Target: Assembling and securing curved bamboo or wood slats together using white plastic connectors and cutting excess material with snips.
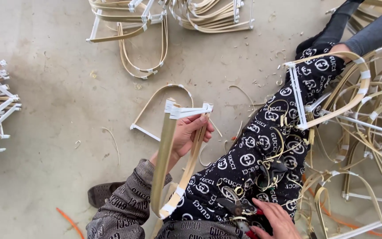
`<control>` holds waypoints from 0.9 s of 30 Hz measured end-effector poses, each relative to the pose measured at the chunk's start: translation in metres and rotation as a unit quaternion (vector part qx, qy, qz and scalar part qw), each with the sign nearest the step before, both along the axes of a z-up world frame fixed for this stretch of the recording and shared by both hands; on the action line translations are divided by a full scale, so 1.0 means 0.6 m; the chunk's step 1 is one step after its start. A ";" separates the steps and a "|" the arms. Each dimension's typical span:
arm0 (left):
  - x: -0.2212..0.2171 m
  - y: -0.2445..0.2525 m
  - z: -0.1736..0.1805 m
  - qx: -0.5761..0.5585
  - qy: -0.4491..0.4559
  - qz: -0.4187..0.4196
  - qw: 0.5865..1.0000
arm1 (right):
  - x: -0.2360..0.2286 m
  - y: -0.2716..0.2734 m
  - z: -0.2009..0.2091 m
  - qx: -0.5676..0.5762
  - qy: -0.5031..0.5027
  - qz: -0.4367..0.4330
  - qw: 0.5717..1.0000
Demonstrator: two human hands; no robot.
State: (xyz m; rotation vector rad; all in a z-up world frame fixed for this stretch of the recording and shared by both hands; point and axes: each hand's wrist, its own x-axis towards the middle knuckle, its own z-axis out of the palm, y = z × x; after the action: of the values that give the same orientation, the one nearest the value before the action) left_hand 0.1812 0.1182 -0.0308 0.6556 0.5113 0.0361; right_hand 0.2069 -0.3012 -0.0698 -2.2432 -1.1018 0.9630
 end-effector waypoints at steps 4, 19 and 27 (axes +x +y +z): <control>-0.013 -0.019 0.112 0.066 0.035 -0.018 0.997 | -0.011 0.001 0.014 -0.067 0.001 -0.002 0.998; -0.050 -0.091 0.065 0.104 -0.044 -0.068 0.991 | -0.018 0.029 0.070 -0.095 0.009 0.063 0.993; -0.089 -0.135 0.070 0.255 -0.048 -0.081 0.962 | -0.024 0.037 0.083 -0.089 0.054 0.080 0.991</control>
State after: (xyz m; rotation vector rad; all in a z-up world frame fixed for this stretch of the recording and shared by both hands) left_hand 0.1280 0.0374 0.0115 1.1933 0.3514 0.0455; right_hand 0.1927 -0.2789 -0.0201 -2.2354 -1.2025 1.2791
